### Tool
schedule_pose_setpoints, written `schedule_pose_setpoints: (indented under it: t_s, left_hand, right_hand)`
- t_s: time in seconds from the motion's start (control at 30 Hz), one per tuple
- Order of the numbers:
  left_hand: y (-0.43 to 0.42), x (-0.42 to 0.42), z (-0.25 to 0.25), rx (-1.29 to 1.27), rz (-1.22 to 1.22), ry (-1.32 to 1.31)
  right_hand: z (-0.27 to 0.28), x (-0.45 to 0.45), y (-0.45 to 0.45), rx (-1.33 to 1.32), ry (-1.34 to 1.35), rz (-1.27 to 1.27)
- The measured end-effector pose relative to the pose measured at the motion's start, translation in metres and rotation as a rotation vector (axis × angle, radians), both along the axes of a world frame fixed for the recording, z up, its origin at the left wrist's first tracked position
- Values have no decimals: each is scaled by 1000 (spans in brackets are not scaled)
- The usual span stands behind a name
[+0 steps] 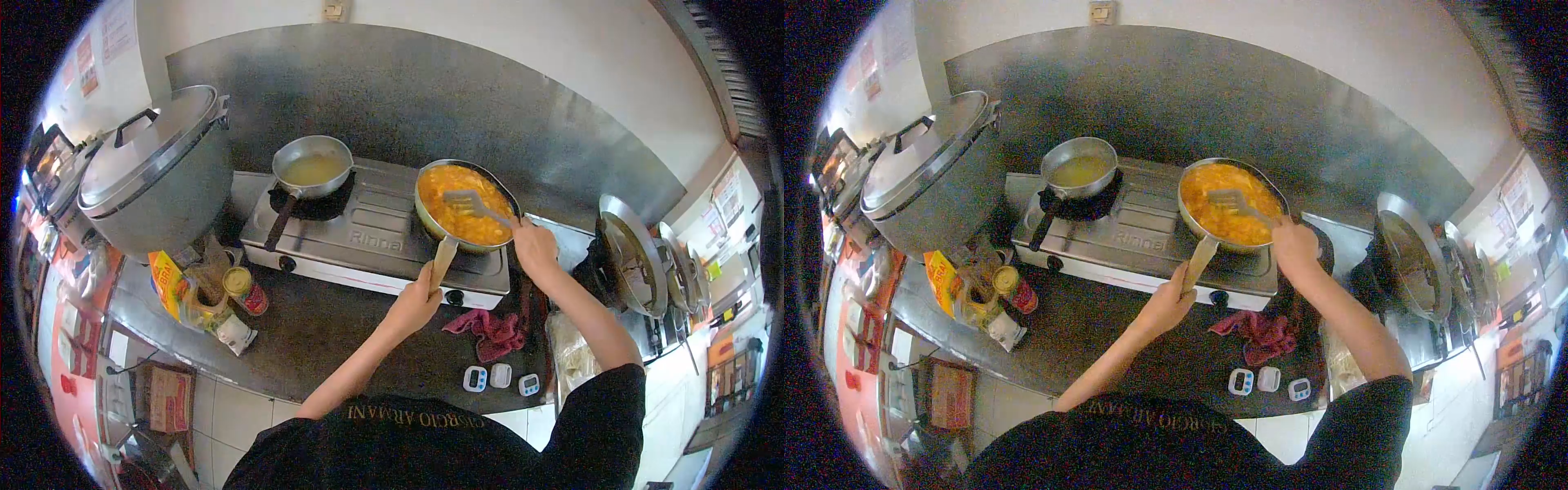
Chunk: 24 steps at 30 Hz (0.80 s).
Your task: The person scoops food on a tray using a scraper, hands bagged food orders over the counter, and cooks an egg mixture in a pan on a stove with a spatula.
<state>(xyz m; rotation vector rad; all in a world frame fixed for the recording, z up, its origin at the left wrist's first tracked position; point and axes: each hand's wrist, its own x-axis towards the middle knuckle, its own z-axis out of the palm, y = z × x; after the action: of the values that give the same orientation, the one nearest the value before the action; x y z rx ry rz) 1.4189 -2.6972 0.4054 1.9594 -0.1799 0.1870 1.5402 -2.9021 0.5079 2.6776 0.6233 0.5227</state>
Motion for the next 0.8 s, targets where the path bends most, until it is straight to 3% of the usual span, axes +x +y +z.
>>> schedule_pose_setpoints:
  t_s: [0.13, 0.2, 0.47, 0.57, 0.67, 0.8]
  left_hand:
    - [-2, 5, -12, 28, 46, -29]
    - [-1, 5, -12, 15, 47, -51]
    - [-1, 4, -8, 5, 16, -16]
    - [-2, 4, -7, 8, 25, -9]
    - [0, 2, -3, 14, 23, -24]
    - [-2, 3, -5, 33, 33, 1]
  right_hand:
    - [7, 24, -6, 159, 8, -153]
    - [38, 6, 3, -21, -96, -118]
    - [2, 76, -29, -51, -163, -124]
    - [-12, 82, -32, 260, 15, -12]
    - [-16, 88, -31, 349, 202, -17]
    - [-20, 86, -38, 368, 241, 45]
